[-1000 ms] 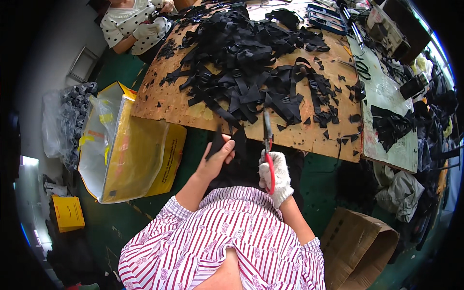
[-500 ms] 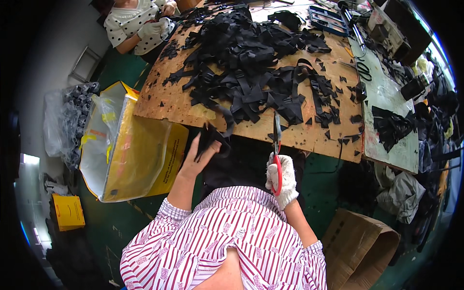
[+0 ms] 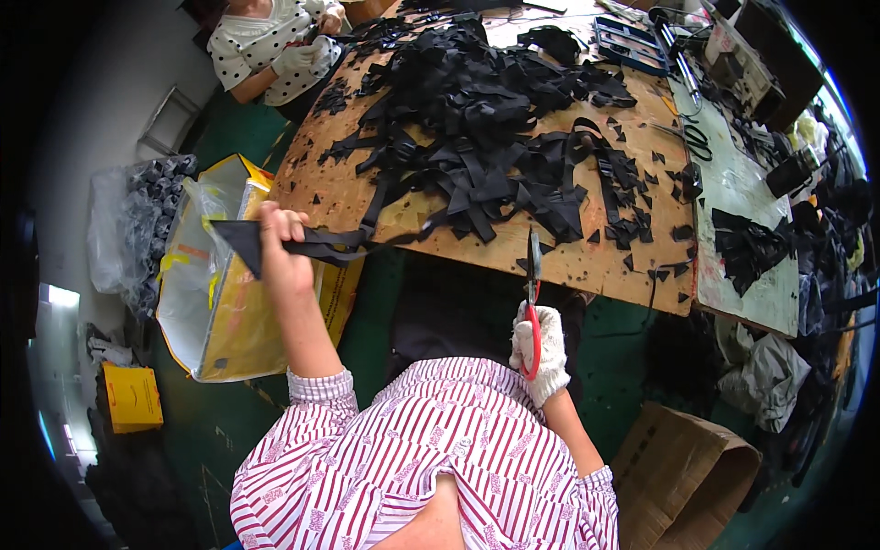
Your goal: The person uses red-handled scissors to cut black fabric strips into smaller pieces. They hold the fabric in their left hand and cut with their right hand, dropping the cut pieces onto a wooden table.
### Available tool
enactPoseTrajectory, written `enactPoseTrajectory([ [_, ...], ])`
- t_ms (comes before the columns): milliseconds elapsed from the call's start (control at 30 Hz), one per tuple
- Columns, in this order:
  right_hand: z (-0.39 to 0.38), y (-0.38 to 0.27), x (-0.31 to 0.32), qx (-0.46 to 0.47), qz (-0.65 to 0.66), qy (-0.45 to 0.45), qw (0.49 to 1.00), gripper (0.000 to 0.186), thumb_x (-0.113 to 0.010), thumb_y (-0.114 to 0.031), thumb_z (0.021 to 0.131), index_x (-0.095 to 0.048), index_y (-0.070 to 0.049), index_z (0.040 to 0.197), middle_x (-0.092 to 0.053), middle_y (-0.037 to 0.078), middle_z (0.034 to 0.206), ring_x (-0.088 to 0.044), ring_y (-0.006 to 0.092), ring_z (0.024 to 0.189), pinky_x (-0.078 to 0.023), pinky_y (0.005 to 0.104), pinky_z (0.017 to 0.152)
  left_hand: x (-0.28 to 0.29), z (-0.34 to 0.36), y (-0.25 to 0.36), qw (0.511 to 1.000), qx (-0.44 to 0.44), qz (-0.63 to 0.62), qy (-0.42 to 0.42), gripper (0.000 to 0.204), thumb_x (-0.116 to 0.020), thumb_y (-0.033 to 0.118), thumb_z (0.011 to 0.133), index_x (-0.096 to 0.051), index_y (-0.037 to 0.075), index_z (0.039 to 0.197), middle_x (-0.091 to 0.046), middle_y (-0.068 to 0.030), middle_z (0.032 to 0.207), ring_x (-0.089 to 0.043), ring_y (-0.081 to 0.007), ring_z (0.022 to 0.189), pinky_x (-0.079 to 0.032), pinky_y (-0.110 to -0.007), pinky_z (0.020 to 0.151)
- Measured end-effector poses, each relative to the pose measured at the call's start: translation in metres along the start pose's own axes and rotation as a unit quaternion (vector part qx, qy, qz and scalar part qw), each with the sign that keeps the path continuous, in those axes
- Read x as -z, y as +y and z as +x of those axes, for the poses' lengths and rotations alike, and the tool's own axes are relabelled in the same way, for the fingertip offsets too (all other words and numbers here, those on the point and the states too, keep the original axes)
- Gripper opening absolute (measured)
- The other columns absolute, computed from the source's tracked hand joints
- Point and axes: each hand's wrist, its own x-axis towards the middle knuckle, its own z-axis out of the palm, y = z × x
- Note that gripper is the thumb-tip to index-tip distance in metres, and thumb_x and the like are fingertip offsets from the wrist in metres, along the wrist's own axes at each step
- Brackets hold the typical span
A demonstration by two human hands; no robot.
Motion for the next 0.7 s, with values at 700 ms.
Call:
enactPoseTrajectory([
  [700, -0.001, 0.008, 0.015, 0.0, -0.034, -0.011, 0.999, 0.024, -0.054, -0.009, 0.082, -0.042, -0.004, 0.102, -0.048, 0.003, 0.067, -0.044, 0.0093, 0.041, -0.039, 0.0215, 0.037, -0.031, -0.029, -0.179, 0.984, 0.131, 0.109, -0.055, 0.016, -0.065, 0.0, 0.083, -0.054, 0.008, 0.091, -0.054, 0.0039, 0.082, -0.051, -0.0031, 0.072, -0.043, -0.018, 0.065],
])
